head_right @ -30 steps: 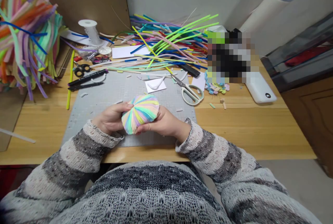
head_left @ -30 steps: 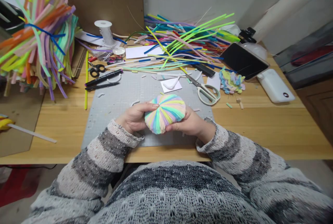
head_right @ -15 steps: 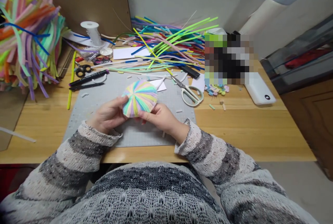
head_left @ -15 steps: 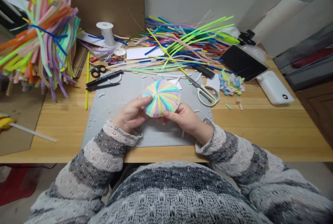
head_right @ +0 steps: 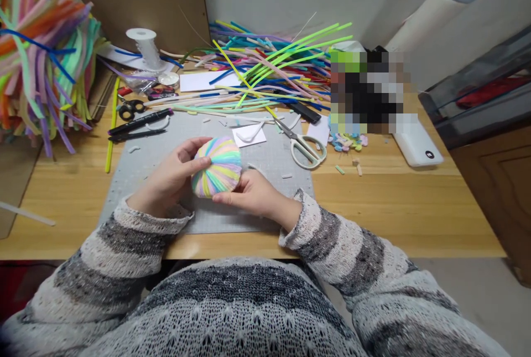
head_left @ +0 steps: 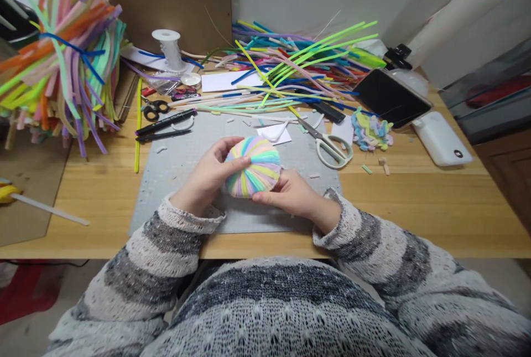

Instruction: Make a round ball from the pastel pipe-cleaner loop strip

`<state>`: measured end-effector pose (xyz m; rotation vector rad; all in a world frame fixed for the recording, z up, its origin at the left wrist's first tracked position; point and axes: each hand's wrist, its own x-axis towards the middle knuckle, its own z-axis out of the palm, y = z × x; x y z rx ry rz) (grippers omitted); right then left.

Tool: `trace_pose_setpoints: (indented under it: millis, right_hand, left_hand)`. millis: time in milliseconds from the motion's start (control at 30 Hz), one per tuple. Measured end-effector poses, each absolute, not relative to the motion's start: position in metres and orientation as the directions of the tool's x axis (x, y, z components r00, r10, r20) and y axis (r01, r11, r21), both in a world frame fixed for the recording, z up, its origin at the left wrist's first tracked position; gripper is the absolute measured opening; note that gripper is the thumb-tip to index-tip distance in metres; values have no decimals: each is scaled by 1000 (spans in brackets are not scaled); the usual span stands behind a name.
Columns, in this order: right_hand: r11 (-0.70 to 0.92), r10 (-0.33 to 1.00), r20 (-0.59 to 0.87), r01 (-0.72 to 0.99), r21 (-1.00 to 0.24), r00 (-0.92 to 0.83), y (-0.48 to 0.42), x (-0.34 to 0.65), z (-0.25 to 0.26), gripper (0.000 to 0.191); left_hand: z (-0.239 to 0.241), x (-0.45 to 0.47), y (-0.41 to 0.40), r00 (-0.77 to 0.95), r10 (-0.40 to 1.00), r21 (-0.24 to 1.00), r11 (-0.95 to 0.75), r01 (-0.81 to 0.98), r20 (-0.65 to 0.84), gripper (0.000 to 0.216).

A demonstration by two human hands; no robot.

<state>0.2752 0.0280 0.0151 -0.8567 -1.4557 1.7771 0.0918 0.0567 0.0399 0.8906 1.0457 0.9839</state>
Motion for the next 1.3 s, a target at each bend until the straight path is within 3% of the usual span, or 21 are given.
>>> trace_pose_setpoints:
  millis: [233, 300, 400, 533, 600, 700, 800, 1033, 1200, 1300]
  right_hand:
    - [-262, 765, -158, -78, -962, -624, 26, 277, 15, 29]
    - [-294, 774, -168, -113, -949, -610, 28, 278, 15, 31]
    - [-333, 809, -153, -229, -915, -567, 31, 279, 14, 32]
    - [-438, 837, -198, -407, -801, -511, 33, 279, 14, 32]
    - [-511, 816, -246, -456, -729, -523, 32, 277, 14, 32]
    - [-597, 768, -284, -480, -643, -575, 28, 273, 15, 34]
    - [-642, 736, -289, -496, -584, -613, 26, 271, 17, 36]
    - [-638, 741, -308, -481, -602, -597, 26, 273, 18, 31]
    - [-559, 794, -260, -490, -669, -549, 25, 272, 14, 30]
    - [-502, 819, -210, -490, -713, -534, 25, 272, 13, 29]
  left_hand:
    - [39, 88, 56, 204, 964, 982, 182, -52, -168, 53]
    - [43, 87, 55, 214, 976, 999, 33, 15, -35, 50]
    - [53, 86, 51, 376, 911, 974, -213, 77, 169, 55]
    - [55, 87, 48, 541, 817, 895, -377, 237, 201, 68]
    - [47, 90, 47, 474, 845, 864, -413, 289, 246, 64]
    - [33, 93, 45, 306, 901, 841, -408, 355, 307, 38]
    - [28, 93, 41, 271, 896, 798, -438, 413, 352, 28]
    - [27, 93, 40, 251, 887, 792, -460, 402, 388, 25]
    - [20, 98, 44, 302, 704, 567, -702, 431, 643, 23]
    - [18, 101, 44, 302, 665, 530, -736, 422, 683, 25]
